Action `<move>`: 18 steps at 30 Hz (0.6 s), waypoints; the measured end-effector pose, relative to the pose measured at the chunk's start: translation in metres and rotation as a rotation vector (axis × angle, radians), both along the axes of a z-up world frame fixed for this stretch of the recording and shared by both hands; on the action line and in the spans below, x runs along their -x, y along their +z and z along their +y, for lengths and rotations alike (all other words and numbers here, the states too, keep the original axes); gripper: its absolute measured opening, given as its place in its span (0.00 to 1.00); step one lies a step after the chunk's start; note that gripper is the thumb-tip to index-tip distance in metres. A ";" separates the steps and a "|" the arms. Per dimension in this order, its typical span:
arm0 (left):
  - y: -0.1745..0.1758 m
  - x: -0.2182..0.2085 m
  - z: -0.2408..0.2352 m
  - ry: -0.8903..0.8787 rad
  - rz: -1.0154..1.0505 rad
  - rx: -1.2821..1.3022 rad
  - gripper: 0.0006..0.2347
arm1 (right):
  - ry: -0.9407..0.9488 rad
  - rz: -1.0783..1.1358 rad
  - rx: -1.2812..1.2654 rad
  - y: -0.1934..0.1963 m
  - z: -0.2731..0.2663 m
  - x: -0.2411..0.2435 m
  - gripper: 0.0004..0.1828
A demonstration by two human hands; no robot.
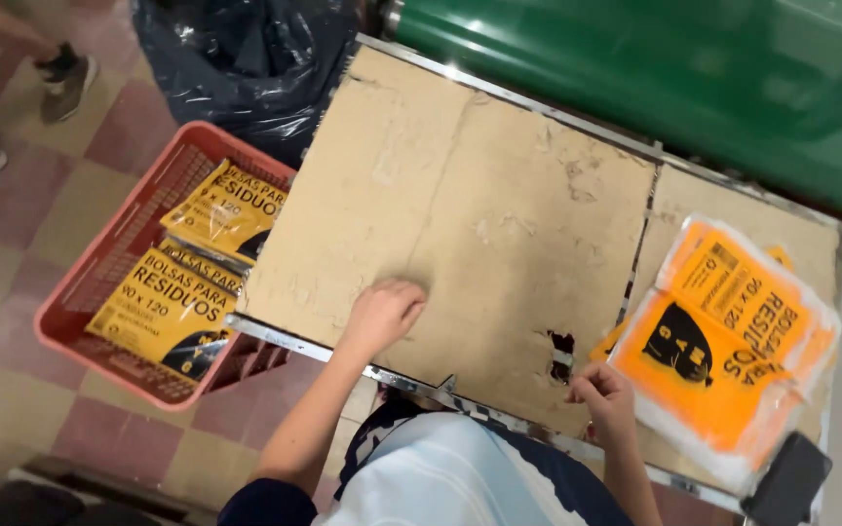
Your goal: Folding large black plastic bags and inserting them into printed outer packaging sleeves at a factory station.
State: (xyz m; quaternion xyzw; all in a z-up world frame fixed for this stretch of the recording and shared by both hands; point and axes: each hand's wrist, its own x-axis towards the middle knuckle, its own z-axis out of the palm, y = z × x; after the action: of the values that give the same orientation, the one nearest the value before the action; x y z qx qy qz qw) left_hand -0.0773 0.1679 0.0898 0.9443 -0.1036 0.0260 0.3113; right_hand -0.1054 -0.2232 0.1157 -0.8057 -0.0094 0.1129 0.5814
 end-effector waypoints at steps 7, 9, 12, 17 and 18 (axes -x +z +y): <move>0.017 0.028 -0.048 0.041 0.057 -0.025 0.05 | -0.141 -0.281 0.571 -0.033 -0.080 -0.049 0.04; 0.015 0.032 -0.064 0.054 0.045 -0.045 0.04 | -0.099 -0.474 0.675 -0.051 -0.104 -0.074 0.05; 0.021 0.033 -0.090 0.051 0.040 -0.072 0.04 | -0.041 -0.780 0.890 -0.069 -0.137 -0.097 0.16; 0.017 0.023 -0.128 -0.004 0.093 -0.094 0.05 | -0.077 -0.747 1.209 -0.124 -0.185 -0.100 0.28; 0.014 0.022 -0.136 0.001 0.133 -0.090 0.05 | -0.071 -0.640 1.077 -0.119 -0.185 -0.092 0.27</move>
State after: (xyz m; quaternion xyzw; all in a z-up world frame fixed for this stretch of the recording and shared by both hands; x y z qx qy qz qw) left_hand -0.0995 0.0319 0.1039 0.9570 -0.0833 -0.0415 0.2749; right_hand -0.0136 -0.4078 -0.0034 -0.9793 -0.0981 -0.1643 0.0656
